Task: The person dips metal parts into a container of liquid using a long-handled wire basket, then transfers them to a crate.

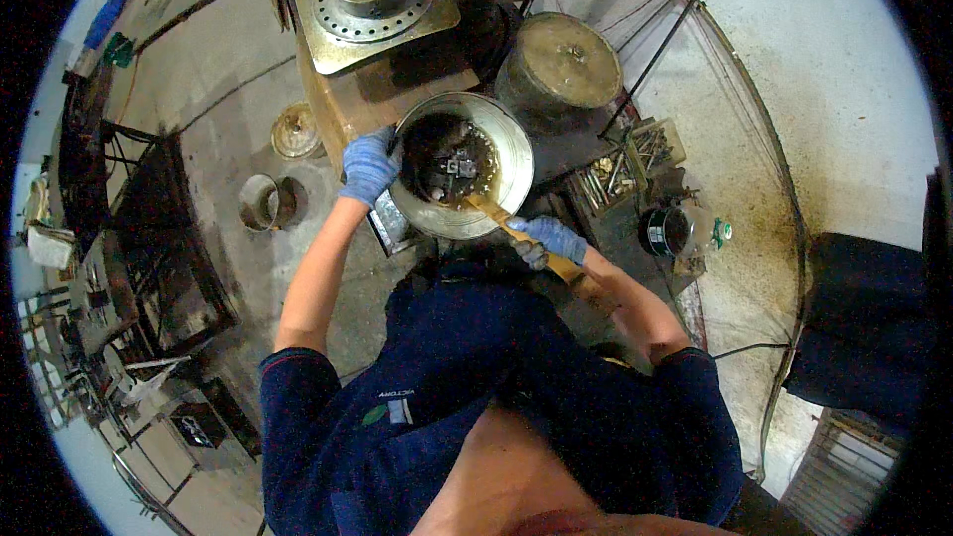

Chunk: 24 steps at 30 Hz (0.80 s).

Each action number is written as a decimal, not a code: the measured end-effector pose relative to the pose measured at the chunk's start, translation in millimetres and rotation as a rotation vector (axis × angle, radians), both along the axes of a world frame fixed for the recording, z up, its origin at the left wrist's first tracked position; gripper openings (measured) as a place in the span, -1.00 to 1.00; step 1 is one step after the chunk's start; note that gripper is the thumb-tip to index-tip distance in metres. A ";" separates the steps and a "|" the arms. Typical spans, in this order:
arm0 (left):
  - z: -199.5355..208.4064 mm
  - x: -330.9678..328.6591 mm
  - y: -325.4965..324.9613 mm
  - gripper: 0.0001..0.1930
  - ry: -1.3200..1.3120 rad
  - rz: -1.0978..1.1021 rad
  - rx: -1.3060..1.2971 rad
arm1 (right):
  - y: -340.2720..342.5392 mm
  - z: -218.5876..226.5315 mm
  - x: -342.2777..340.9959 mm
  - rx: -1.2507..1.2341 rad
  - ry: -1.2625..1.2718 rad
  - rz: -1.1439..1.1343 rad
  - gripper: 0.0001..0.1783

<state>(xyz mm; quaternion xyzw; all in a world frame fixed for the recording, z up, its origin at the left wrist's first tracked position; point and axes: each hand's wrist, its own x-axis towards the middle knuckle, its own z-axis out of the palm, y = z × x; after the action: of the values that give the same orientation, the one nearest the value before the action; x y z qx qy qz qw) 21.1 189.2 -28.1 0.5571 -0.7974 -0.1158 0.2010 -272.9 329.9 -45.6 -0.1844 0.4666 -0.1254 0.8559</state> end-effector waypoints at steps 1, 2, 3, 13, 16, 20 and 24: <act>0.4 -1.3 0.5 -0.79 0.006 -0.013 0.007 | 1.8 1.5 -8.5 -0.170 0.167 0.040 -0.54; 0.1 -3.1 1.8 -0.79 0.011 -0.025 0.016 | -1.9 15.6 -7.6 -0.206 0.277 0.072 -0.52; 0.7 -4.6 2.9 -0.78 0.015 -0.038 0.024 | -8.3 31.8 -6.0 -0.243 0.386 0.102 -0.51; -7.6 -12.3 -5.2 -0.75 -0.029 -0.036 -0.041 | 13.1 -0.1 10.2 -0.023 0.141 0.047 -0.65; -3.8 -13.9 -3.4 -0.77 0.001 -0.040 -0.014 | 23.9 -19.1 14.6 0.285 -0.367 -0.157 -0.71; -6.2 -4.8 0.0 -0.76 -0.009 -0.012 0.027 | 19.5 11.1 30.7 0.300 -0.256 -0.177 -0.70; 0.1 -9.2 0.1 -0.76 0.015 -0.025 0.004 | 10.5 12.6 7.3 0.127 -0.132 -0.169 -0.65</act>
<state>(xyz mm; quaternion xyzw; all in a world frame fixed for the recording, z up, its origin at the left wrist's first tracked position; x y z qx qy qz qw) 11.9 189.2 -28.1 0.5465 -0.8026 -0.1244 0.2044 -265.6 340.4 -33.0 -0.0812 0.4301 -0.1789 0.8812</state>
